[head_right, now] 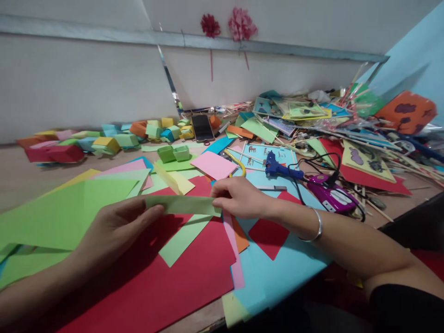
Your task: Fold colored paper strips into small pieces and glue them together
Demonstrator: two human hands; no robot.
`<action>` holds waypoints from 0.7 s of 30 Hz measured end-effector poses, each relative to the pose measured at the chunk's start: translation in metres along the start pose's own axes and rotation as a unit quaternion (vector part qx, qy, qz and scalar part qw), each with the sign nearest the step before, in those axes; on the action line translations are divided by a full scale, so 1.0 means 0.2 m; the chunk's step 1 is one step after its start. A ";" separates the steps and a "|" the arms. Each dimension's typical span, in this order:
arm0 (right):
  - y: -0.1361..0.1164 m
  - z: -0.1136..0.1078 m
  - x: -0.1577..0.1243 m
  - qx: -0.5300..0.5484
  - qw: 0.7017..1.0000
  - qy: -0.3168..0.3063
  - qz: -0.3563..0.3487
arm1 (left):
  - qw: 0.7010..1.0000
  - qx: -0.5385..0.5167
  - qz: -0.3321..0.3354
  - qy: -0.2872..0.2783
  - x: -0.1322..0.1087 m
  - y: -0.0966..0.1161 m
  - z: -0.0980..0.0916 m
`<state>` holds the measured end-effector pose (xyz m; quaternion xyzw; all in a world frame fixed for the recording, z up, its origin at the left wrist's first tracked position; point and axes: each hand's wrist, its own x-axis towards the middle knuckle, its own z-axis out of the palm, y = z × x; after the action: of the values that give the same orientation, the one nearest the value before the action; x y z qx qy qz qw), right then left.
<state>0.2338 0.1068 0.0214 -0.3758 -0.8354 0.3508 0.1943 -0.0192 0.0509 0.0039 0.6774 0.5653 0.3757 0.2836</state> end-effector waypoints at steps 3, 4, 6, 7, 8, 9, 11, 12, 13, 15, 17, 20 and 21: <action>-0.01 0.01 -0.01 0.001 1.000 0.000 -0.007 | 0.999 0.029 -0.015 0.010 0.01 0.01 -0.01; -0.02 0.02 -0.02 -0.002 1.000 -0.008 -0.017 | 0.999 0.039 -0.009 0.021 0.02 0.01 -0.02; -0.03 0.03 -0.03 -0.009 0.999 -0.034 -0.041 | 0.998 0.043 0.007 0.035 0.03 0.01 -0.02; -0.03 0.03 -0.03 -0.013 0.997 -0.050 -0.052 | 0.998 0.041 0.014 0.037 0.03 0.00 -0.03; -0.03 0.03 -0.03 -0.016 0.996 -0.061 -0.062 | 0.998 0.039 0.019 0.038 0.04 0.00 -0.03; -0.03 0.03 -0.03 -0.021 0.995 -0.068 -0.070 | 0.999 0.036 0.019 0.035 0.04 -0.01 -0.03; -0.03 0.01 -0.02 -0.053 0.993 -0.063 -0.078 | 0.999 0.024 0.005 0.029 0.04 -0.02 -0.03; -0.03 -0.01 -0.02 -0.092 0.992 -0.053 -0.072 | 1.000 0.013 -0.008 0.026 0.04 -0.02 -0.03; -0.02 -0.03 -0.02 -0.148 0.987 -0.039 -0.056 | 1.000 -0.004 -0.021 0.023 0.04 -0.02 -0.03; -0.02 -0.09 -0.01 -0.290 0.957 -0.017 -0.001 | 0.998 -0.048 -0.038 0.031 0.04 -0.02 -0.02; -0.02 -0.14 -0.02 -0.411 0.909 -0.020 0.062 | 0.994 -0.083 -0.042 0.053 0.05 -0.03 -0.01; -0.02 -0.18 -0.03 -0.481 0.867 -0.085 0.103 | 0.991 -0.085 -0.041 0.091 0.06 -0.05 -0.01; -0.02 -0.18 -0.03 -0.485 0.862 -0.107 0.106 | 0.992 -0.075 -0.043 0.096 0.06 -0.07 -0.01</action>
<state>0.2579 0.1159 0.0481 -0.4692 -0.8707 -0.0422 -0.1411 -0.0266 0.0649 -0.0039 0.5900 0.5888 0.4675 0.2943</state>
